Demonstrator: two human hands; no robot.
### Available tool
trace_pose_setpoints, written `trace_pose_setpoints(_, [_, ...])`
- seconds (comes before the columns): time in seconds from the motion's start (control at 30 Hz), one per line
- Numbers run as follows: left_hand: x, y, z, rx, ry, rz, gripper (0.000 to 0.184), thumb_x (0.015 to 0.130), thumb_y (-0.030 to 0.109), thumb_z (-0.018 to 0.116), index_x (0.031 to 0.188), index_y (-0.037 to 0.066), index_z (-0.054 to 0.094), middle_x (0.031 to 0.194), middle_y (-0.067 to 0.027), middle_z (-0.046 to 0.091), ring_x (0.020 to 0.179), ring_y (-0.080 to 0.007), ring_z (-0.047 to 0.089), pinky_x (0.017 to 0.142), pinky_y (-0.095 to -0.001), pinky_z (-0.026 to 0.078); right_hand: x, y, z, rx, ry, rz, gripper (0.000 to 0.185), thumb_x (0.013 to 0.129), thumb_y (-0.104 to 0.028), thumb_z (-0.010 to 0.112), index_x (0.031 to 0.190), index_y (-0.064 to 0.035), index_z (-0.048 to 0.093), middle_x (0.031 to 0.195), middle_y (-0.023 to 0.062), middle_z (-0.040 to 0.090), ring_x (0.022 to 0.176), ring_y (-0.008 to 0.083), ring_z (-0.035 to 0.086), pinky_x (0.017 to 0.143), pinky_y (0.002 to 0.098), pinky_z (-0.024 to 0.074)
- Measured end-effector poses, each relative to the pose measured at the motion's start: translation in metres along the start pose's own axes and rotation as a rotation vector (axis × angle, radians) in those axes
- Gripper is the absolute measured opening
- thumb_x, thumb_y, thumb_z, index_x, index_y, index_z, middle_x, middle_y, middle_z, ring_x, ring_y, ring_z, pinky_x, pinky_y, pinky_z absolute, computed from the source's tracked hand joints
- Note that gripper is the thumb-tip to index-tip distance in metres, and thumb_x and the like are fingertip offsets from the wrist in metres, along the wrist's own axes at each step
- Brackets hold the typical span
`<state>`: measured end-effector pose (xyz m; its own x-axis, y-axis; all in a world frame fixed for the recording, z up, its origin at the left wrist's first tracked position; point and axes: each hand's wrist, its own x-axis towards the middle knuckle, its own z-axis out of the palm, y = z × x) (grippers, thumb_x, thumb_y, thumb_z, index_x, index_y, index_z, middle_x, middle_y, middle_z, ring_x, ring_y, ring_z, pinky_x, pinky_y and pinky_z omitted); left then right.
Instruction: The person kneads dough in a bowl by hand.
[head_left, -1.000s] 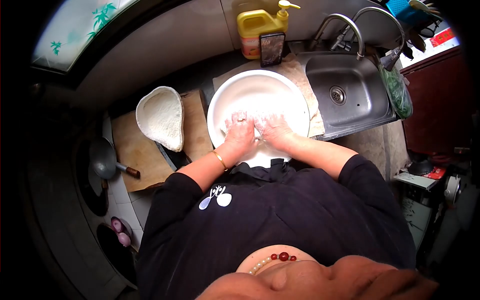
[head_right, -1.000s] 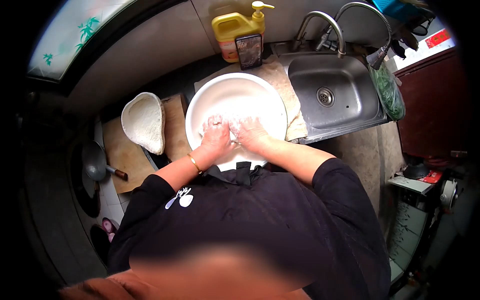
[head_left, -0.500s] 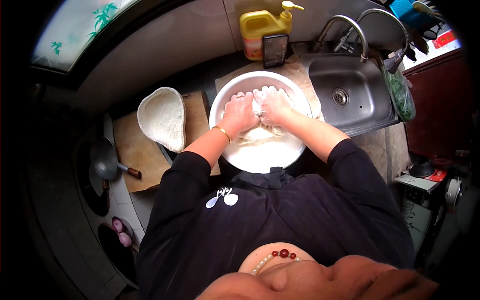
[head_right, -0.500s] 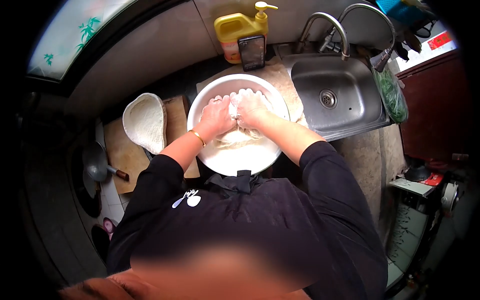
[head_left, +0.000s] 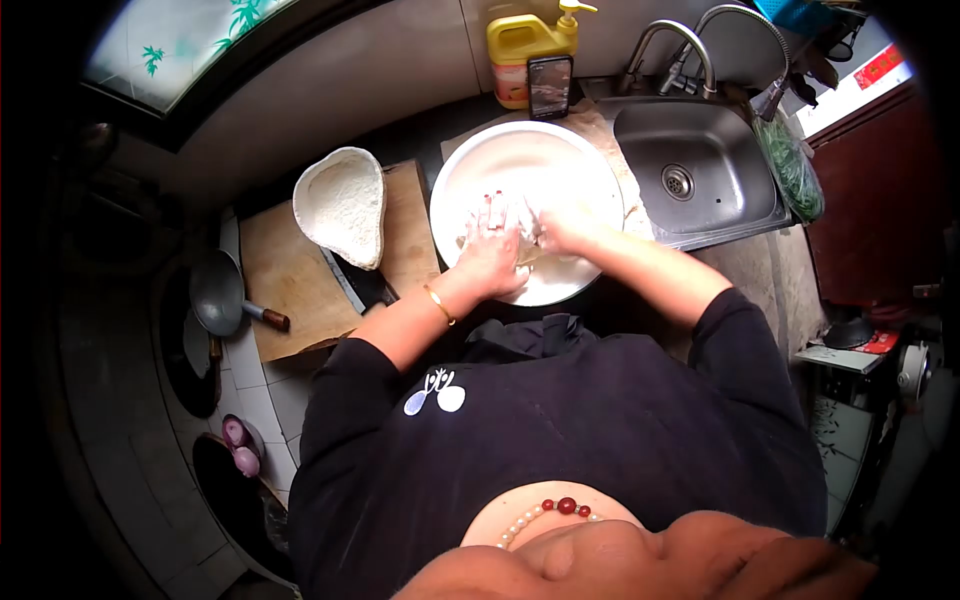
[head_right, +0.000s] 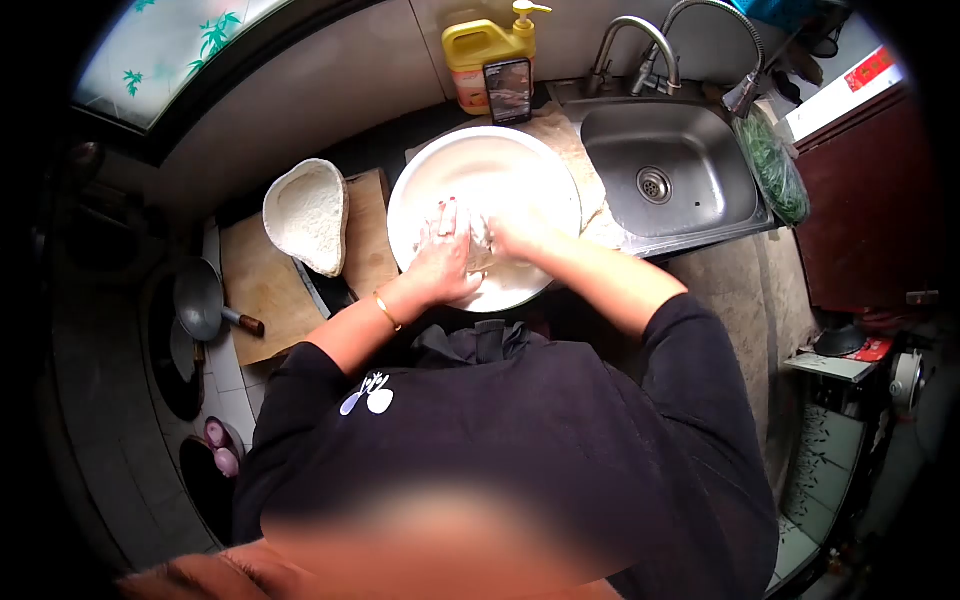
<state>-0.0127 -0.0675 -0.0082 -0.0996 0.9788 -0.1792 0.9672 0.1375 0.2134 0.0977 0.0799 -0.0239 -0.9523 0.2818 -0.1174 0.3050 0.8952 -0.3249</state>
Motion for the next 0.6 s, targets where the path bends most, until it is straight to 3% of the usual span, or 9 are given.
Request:
trace_pose_setpoints(0.03, [-0.007,0.004,-0.003,-0.014,-0.026,0.004,0.101,0.073,0.044,0.066,0.142,-0.011,0.016,0.146,-0.0375,0.013,0.139,-0.0506,0.008,0.109,-0.0609,0.019,-0.014,-0.005,0.010,0.041,0.173,-0.069,0.028,0.070,-0.014,0.064,0.095,-0.0025,0.068,0.091,0.0185,0.067,0.085,0.0330,0.065,0.077,0.0397,0.0516])
trace_pose_setpoints(0.07, [-0.013,0.005,-0.002,0.004,-0.081,0.023,0.105,0.074,0.047,0.065,0.143,-0.011,0.012,0.148,-0.0369,0.007,0.140,-0.0504,0.002,0.109,-0.0632,0.015,-0.015,-0.012,0.026,0.223,0.419,-0.011,0.028,0.073,-0.010,0.058,0.098,-0.0021,0.067,0.088,0.0186,0.066,0.079,0.0336,0.065,0.074,0.0402,0.0519])
trace_pose_setpoints(0.1, [-0.016,0.003,0.009,0.004,-0.046,0.043,0.108,0.074,0.050,0.065,0.143,-0.011,0.010,0.148,-0.0366,0.006,0.139,-0.0509,0.001,0.108,-0.0642,0.014,-0.024,-0.021,0.011,0.092,0.239,-0.034,0.036,0.076,-0.012,0.056,0.111,-0.0033,0.062,0.103,0.0200,0.063,0.093,0.0352,0.061,0.084,0.0454,0.0481])
trace_pose_setpoints(0.17, [-0.015,-0.003,0.020,-0.053,-0.033,0.067,0.109,0.074,0.052,0.064,0.143,-0.012,0.009,0.149,-0.0358,0.005,0.140,-0.0503,0.001,0.109,-0.0640,0.010,-0.030,-0.022,0.039,-0.116,0.168,0.041,0.043,0.081,-0.016,0.053,0.123,-0.0088,0.054,0.123,0.0202,0.053,0.112,0.0366,0.050,0.094,0.0486,0.0402])
trace_pose_setpoints(0.27, [-0.008,-0.005,0.014,-0.116,-0.058,0.082,0.108,0.074,0.050,0.064,0.143,-0.011,0.009,0.149,-0.0350,0.006,0.140,-0.0498,0.001,0.110,-0.0634,0.007,-0.017,-0.002,0.064,-0.022,0.138,0.024,0.052,0.080,-0.020,0.057,0.131,-0.0118,0.048,0.131,0.0198,0.045,0.120,0.0377,0.042,0.099,0.0510,0.0334])
trace_pose_setpoints(0.37, [0.011,-0.011,0.013,-0.055,-0.248,0.030,0.103,0.074,0.043,0.064,0.143,-0.011,0.010,0.149,-0.0345,0.006,0.140,-0.0498,0.001,0.110,-0.0634,0.006,-0.002,0.020,0.087,-0.180,0.239,-0.036,0.061,0.079,-0.027,0.061,0.137,-0.0149,0.043,0.129,0.0180,0.048,0.118,0.0356,0.045,0.098,0.0495,0.0345])
trace_pose_setpoints(0.47, [0.019,-0.022,0.042,0.155,0.007,0.085,0.092,0.075,0.032,0.060,0.143,-0.011,0.014,0.148,-0.0360,0.008,0.139,-0.0518,0.002,0.108,-0.0657,0.004,0.014,0.014,0.029,-0.220,-0.117,0.051,0.073,0.078,-0.032,0.063,0.143,-0.0138,0.035,0.129,0.0164,0.048,0.119,0.0335,0.045,0.097,0.0476,0.0345])
trace_pose_setpoints(0.57, [0.025,-0.018,0.025,0.107,-0.055,0.053,0.091,0.075,0.029,0.058,0.143,-0.011,0.013,0.147,-0.0372,0.007,0.138,-0.0532,0.003,0.106,-0.0680,0.003,0.034,0.011,-0.005,-0.310,-0.303,0.073,0.080,0.077,-0.032,0.064,0.146,-0.0109,0.030,0.128,0.0156,0.050,0.119,0.0325,0.045,0.096,0.0454,0.0353])
trace_pose_setpoints(0.6, [0.025,-0.015,0.017,0.101,-0.043,0.043,0.092,0.075,0.029,0.061,0.142,-0.012,0.014,0.145,-0.0382,0.013,0.137,-0.0529,0.010,0.107,-0.0668,0.008,0.036,0.015,-0.007,-0.281,-0.290,0.063,0.084,0.075,-0.033,0.066,0.145,-0.0071,0.029,0.125,0.0171,0.051,0.118,0.0338,0.045,0.094,0.0442,0.0361])
